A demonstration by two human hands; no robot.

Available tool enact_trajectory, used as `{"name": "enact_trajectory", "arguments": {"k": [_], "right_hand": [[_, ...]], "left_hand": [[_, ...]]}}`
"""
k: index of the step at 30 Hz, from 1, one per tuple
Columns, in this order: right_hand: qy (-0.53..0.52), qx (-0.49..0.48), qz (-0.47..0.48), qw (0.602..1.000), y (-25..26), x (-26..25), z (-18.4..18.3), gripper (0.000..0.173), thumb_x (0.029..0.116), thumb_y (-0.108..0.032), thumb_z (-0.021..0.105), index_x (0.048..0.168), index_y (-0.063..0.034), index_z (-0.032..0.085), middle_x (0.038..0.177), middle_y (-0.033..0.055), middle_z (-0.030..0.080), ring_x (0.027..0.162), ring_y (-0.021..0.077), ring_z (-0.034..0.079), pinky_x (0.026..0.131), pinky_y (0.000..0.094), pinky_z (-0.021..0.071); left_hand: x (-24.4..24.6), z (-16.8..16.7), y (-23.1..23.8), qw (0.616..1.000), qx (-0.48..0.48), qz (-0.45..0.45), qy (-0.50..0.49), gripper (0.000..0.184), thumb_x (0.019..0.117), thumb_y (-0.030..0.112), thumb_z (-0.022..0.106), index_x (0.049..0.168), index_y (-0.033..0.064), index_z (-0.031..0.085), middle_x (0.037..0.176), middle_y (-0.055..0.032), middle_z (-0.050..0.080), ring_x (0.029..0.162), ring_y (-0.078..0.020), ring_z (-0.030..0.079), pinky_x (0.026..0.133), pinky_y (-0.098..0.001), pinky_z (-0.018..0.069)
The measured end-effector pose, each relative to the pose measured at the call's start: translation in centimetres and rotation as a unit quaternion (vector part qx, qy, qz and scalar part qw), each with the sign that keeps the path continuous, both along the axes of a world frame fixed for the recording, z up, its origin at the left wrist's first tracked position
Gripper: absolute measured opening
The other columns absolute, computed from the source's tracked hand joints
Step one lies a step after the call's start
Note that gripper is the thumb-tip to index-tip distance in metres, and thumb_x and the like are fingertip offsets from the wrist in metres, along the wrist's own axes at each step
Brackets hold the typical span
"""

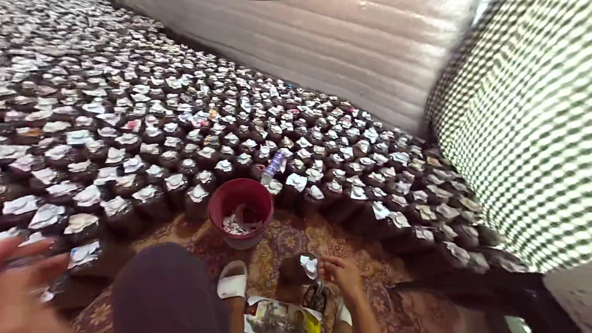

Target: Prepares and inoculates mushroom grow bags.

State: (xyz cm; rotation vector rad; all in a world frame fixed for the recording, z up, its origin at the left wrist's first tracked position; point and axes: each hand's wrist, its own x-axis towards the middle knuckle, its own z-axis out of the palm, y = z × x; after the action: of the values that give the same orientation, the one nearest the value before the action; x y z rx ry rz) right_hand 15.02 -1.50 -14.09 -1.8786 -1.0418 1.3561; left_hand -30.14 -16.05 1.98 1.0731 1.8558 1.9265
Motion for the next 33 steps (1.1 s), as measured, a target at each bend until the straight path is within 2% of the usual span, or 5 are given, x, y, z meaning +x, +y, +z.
{"name": "enact_trajectory", "arguments": {"k": [3,6,10,18,33], "right_hand": [[-0.042,-0.070,0.042,0.996,-1.1,0.4,-3.0,0.024,0.1002,-0.003,0.057,0.120,0.0032,0.070,0.099,0.0153,0.075,0.082,0.0216,0.073,0.078,0.0388,0.0605],[-0.023,-0.078,0.033,0.996,-1.7,0.4,-4.0,0.024,0.1004,-0.004,0.057,0.119,0.0016,0.071,0.100,0.0149,0.075,0.085,0.0218,0.073,0.081,0.0394,0.0608],[-0.035,-0.047,0.044,0.997,-2.2,0.1,-4.3,0.023,0.0994,-0.006,0.059,0.117,-0.0024,0.074,0.104,0.0132,0.074,0.087,0.0211,0.073,0.084,0.0393,0.0605],[0.070,-0.008,-0.007,0.997,-3.0,0.0,-5.5,0.021,0.0984,-0.007,0.064,0.116,-0.0015,0.074,0.105,0.0101,0.076,0.090,0.0164,0.074,0.086,0.0343,0.0615],[0.141,-0.173,-0.072,0.972,-1.9,-0.6,-4.8,0.019,0.0962,-0.017,0.072,0.106,-0.0011,0.073,0.085,0.0080,0.074,0.073,0.0149,0.071,0.070,0.0314,0.0602]], "left_hand": [[12.0,-1.6,8.1,0.955,-0.074,-0.246,0.147,0.025,0.0988,0.014,0.060,0.120,0.0050,0.070,0.116,-0.0050,0.072,0.101,-0.0146,0.071,0.087,-0.0352,0.0618],[23.6,-6.9,13.9,0.768,-0.319,-0.495,0.252,0.031,0.1026,0.021,0.056,0.129,0.0132,0.071,0.128,-0.0103,0.067,0.117,-0.0239,0.065,0.105,-0.0444,0.0516],[30.0,-14.1,16.0,0.634,-0.428,-0.537,0.355,0.042,0.0984,0.020,0.064,0.137,0.0053,0.063,0.140,-0.0199,0.057,0.123,-0.0380,0.060,0.104,-0.0539,0.0496],[28.5,-18.5,18.0,0.683,-0.372,-0.545,0.313,0.036,0.0882,0.023,0.076,0.120,0.0068,0.074,0.114,-0.0162,0.071,0.103,-0.0286,0.069,0.096,-0.0464,0.0546],[27.2,-20.0,17.5,0.702,-0.355,-0.548,0.286,0.036,0.0869,0.027,0.076,0.119,0.0102,0.073,0.112,-0.0081,0.070,0.095,-0.0166,0.070,0.090,-0.0350,0.0584]]}}
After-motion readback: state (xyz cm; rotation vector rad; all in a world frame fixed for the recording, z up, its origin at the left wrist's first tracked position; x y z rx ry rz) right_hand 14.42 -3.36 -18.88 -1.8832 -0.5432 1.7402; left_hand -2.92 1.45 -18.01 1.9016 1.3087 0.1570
